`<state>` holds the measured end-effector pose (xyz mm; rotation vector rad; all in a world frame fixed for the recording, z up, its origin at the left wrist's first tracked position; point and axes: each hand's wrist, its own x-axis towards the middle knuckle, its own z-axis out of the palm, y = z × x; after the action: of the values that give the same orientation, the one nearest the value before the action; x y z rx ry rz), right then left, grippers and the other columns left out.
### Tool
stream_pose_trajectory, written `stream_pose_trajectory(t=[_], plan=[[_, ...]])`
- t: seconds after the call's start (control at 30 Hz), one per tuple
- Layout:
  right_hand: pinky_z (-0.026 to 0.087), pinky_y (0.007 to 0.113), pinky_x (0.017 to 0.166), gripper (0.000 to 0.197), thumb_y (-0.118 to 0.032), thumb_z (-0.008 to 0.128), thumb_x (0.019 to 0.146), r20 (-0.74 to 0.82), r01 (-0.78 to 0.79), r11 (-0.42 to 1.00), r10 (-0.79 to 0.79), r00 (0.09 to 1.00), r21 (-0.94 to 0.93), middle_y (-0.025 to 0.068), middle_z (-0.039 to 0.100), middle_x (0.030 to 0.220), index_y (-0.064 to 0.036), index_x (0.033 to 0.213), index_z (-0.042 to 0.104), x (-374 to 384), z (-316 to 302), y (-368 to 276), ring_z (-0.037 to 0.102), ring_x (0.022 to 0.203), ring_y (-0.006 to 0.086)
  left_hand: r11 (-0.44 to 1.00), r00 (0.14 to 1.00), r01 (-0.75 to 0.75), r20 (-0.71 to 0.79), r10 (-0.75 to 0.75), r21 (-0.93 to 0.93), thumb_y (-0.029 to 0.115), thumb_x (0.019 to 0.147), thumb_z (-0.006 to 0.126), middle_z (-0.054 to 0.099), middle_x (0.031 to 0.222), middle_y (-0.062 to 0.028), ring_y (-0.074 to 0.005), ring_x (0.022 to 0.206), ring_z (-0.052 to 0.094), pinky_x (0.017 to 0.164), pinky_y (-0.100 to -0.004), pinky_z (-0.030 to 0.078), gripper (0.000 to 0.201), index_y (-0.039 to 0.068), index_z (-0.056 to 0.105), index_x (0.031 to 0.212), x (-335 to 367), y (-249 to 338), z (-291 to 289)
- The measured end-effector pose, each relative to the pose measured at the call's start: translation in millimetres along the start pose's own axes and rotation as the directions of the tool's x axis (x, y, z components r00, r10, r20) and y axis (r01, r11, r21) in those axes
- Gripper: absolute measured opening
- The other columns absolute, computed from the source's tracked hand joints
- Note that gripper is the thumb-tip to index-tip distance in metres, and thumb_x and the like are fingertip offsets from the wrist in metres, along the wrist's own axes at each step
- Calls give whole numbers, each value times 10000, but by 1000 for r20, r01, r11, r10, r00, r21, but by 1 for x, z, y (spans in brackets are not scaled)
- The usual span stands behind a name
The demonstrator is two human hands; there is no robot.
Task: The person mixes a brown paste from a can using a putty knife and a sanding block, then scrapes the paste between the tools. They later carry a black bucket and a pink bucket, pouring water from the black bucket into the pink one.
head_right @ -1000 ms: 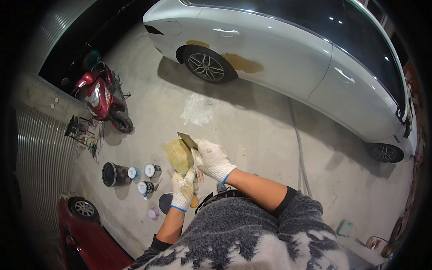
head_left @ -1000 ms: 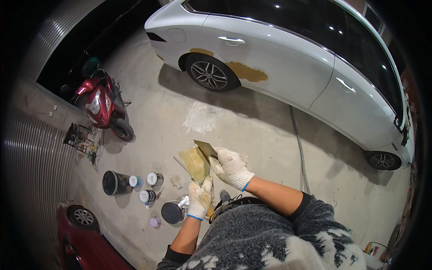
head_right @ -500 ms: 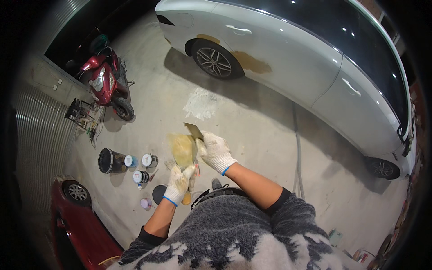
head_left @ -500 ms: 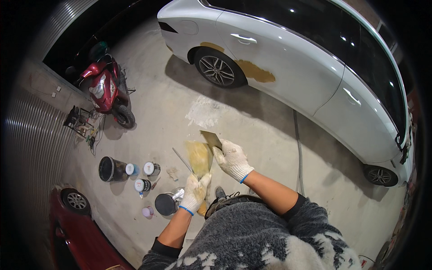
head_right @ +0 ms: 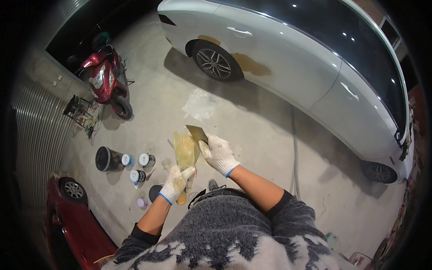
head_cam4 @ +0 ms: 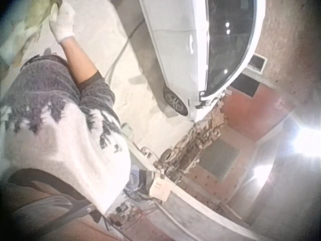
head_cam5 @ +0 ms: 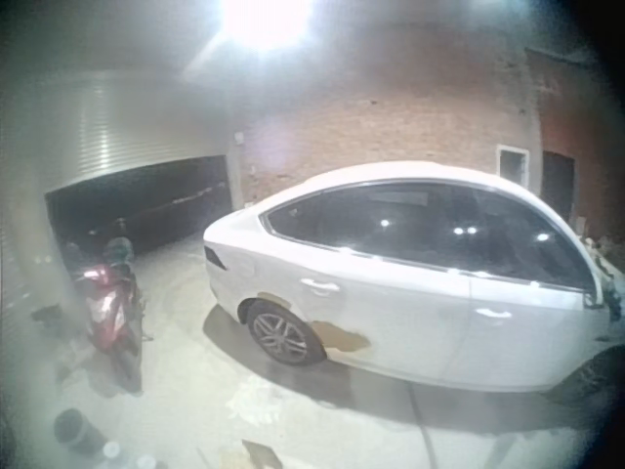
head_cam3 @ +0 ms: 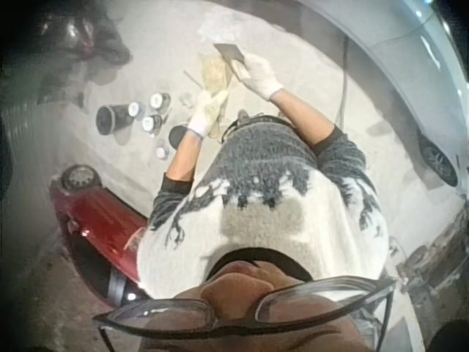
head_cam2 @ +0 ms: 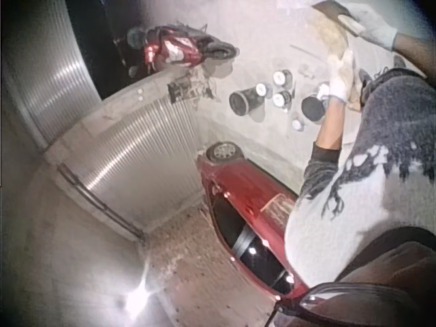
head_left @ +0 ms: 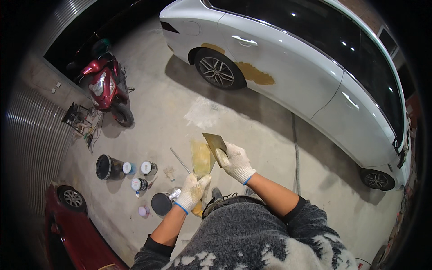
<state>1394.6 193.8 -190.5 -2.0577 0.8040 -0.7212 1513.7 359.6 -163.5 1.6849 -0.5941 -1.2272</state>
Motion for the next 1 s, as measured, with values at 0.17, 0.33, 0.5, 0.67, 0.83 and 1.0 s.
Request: stream_pose_trajectory(t=[0.17, 0.33, 0.5, 0.67, 0.83, 1.0], plan=[[535, 470, 761, 251, -232, 610, 946, -191, -145, 988, 134, 972, -45, 210, 688, 912, -45, 1105, 660, 15, -12, 19, 667, 881, 423, 999, 999, 41, 33, -41, 5, 236, 962, 639, 504, 625, 2, -114, 460, 462, 414, -279, 362, 199, 55, 617, 882, -6, 1, -2], [537, 465, 773, 233, -117, 638, 900, -105, 87, 990, -99, 990, -113, 188, 685, 960, -63, 1124, 669, -15, -22, 1, 661, 894, 408, 993, 996, 87, 34, -84, -82, 183, 961, 649, 503, 611, -2, -116, 453, 464, 412, -285, 371, 168, 51, 605, 866, -7, 4, -1], [543, 443, 700, 265, -95, 671, 863, 50, 241, 950, -235, 971, -199, 139, 680, 881, -108, 1128, 682, -29, -32, -24, 666, 794, 344, 992, 993, 118, -12, -118, -44, 165, 963, 637, 530, 632, -16, -134, 459, 492, 411, -297, 391, 146, 45, 604, 886, -6, -2, 1], [561, 432, 698, 442, -121, 705, 807, 248, 442, 834, -375, 893, -331, 109, 690, 996, -127, 1242, 626, -41, -15, -25, 673, 818, 321, 994, 998, -13, -64, 6, -111, 142, 958, 616, 556, 674, -39, -156, 469, 513, 416, -310, 424, 106, 41, 589, 945, 2, -16, 8], [553, 473, 713, 336, -92, 640, 820, 164, 401, 883, -370, 914, -245, 155, 652, 972, -59, 1153, 608, -41, -3, -24, 661, 877, 353, 998, 998, -54, -41, 55, 28, 117, 935, 588, 567, 710, -37, -163, 532, 544, 432, -320, 432, 111, 44, 604, 1017, 7, -27, 13], [553, 497, 758, 275, -97, 631, 825, 153, 198, 951, -165, 974, -238, 179, 642, 979, -60, 1096, 605, -29, 4, -31, 656, 918, 383, 937, 971, -204, -65, 231, 284, 151, 935, 591, 586, 732, -23, -142, 596, 540, 515, -332, 440, 141, 38, 622, 1014, -2, -27, 22]])
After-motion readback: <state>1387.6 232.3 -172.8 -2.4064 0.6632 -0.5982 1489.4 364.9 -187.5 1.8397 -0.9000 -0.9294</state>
